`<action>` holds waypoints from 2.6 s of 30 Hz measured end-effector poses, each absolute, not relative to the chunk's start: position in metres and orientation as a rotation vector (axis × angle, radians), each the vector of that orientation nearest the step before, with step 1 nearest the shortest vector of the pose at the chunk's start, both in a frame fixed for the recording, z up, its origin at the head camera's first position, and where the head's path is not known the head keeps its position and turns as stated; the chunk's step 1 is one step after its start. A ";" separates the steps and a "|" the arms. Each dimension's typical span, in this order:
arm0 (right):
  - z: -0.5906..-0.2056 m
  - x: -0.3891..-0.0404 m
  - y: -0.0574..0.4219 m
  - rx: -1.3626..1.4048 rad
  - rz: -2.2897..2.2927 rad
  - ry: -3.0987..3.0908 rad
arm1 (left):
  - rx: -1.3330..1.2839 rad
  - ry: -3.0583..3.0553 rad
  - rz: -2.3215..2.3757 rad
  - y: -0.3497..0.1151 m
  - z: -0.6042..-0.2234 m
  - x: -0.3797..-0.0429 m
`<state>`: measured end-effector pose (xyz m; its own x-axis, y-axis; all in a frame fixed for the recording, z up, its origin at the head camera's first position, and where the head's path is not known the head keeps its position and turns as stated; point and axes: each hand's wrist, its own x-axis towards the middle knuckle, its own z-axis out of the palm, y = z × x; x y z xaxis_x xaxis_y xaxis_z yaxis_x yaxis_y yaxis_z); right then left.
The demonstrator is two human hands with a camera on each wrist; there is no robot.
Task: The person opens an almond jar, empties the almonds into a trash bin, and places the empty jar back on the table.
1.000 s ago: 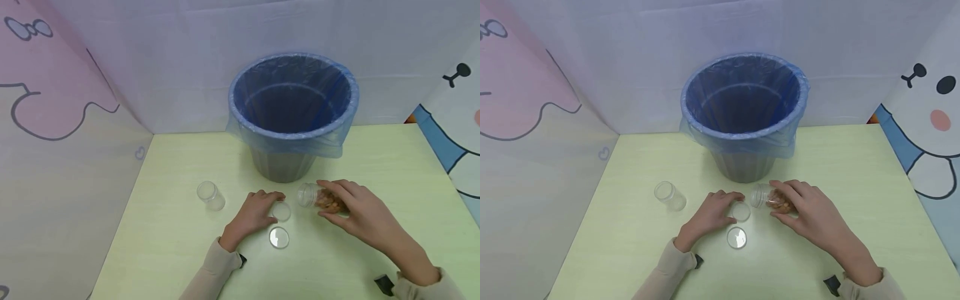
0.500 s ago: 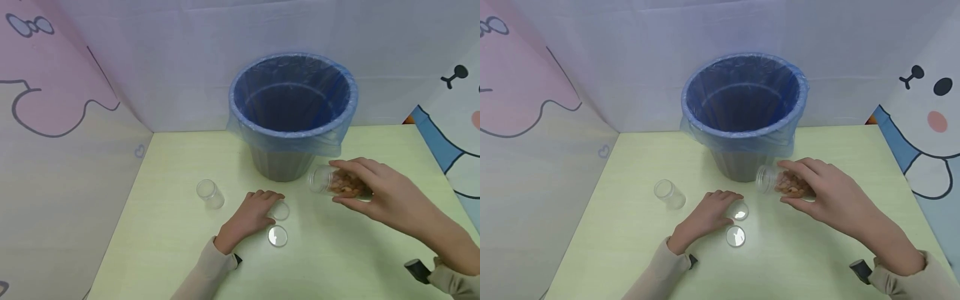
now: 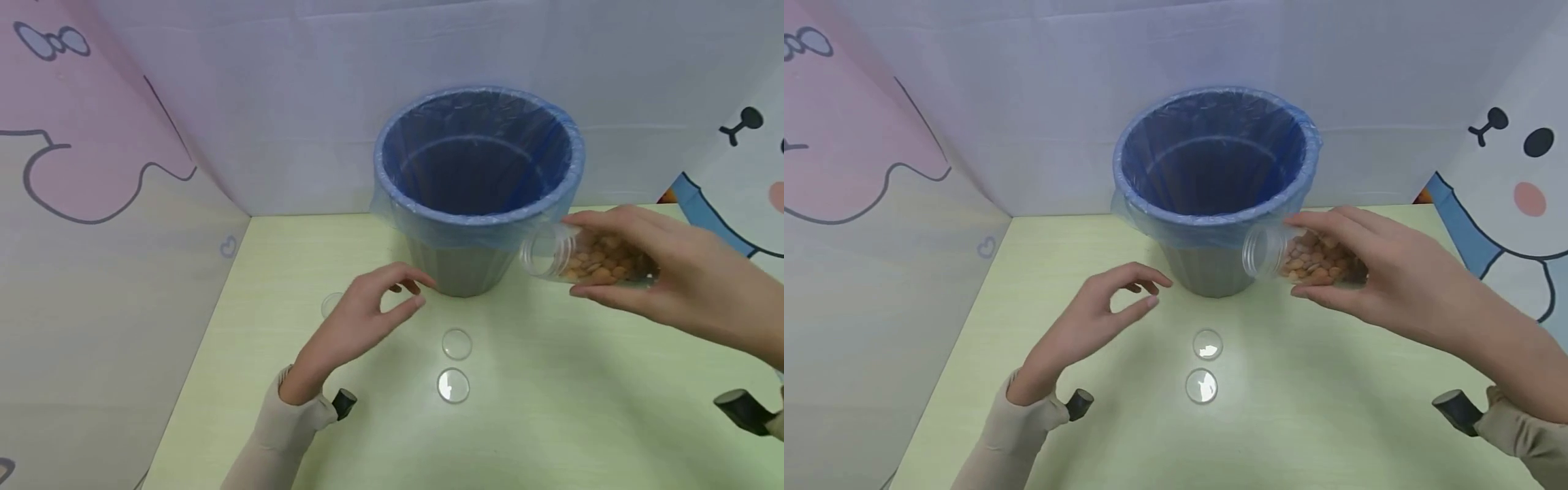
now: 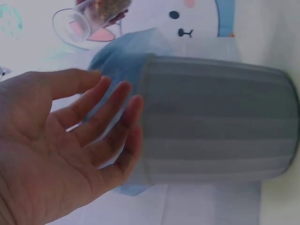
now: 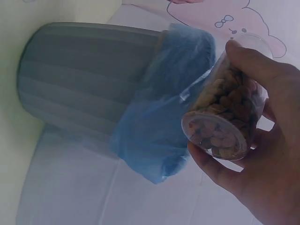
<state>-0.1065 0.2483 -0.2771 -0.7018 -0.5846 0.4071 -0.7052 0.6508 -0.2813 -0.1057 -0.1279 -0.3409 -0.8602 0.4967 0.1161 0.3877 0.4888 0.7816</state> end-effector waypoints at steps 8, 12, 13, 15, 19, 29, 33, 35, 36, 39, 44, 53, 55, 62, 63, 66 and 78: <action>-0.253 -0.122 0.251 1.022 0.456 -2.591 | 0.510 2.503 1.783 -0.153 -0.305 -0.126; -0.245 -0.132 0.250 0.999 0.371 -2.636 | 0.347 2.369 2.026 -0.159 -0.293 -0.143; -0.243 -0.135 0.250 0.991 0.345 -2.648 | 0.314 2.341 2.071 -0.160 -0.290 -0.148; -0.240 -0.140 0.250 0.984 0.311 -2.669 | 0.259 2.296 2.128 -0.161 -0.285 -0.158; -0.234 -0.156 0.252 0.972 0.250 -2.708 | 0.186 2.212 2.163 -0.158 -0.281 -0.177; -0.218 -0.194 0.252 0.916 0.175 -2.814 | 0.132 2.001 2.183 -0.145 -0.282 -0.205; -0.212 -0.206 0.251 0.952 0.132 -2.810 | 0.105 1.935 2.210 -0.144 -0.281 -0.211; -0.209 -0.212 0.251 0.952 0.105 -2.817 | 0.089 1.907 2.233 -0.142 -0.281 -0.213; -0.208 -0.215 0.251 0.952 0.094 -2.824 | 0.083 1.896 2.247 -0.141 -0.280 -0.214; -0.208 -0.222 0.252 0.942 0.090 -2.881 | 0.061 1.870 2.285 -0.136 -0.280 -0.215; -0.209 -0.231 0.254 0.931 0.080 -2.950 | 0.032 1.851 2.320 -0.130 -0.281 -0.216; -0.207 -0.239 0.254 0.948 -0.092 -2.944 | 0.026 1.791 2.352 -0.127 -0.283 -0.218; -0.206 -0.240 0.254 0.962 -0.105 -2.943 | 0.024 1.779 2.361 -0.127 -0.284 -0.218; -0.207 -0.245 0.251 0.999 -0.074 -2.979 | 0.016 1.761 2.374 -0.126 -0.285 -0.217; -0.207 -0.245 0.251 1.001 -0.078 -2.981 | 0.015 1.761 2.373 -0.126 -0.285 -0.216; -0.207 -0.246 0.250 1.009 -0.108 -2.981 | 0.021 1.764 2.371 -0.126 -0.285 -0.216; -0.205 -0.249 0.249 1.045 -0.201 -2.941 | 0.021 1.751 2.383 -0.124 -0.287 -0.214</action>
<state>-0.2494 0.2488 -0.2052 -0.7767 -0.6292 -0.0297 -0.6274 0.7685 0.1254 -0.2144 -0.1244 -0.2866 -0.9829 0.1562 -0.0973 -0.1395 -0.2876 0.9475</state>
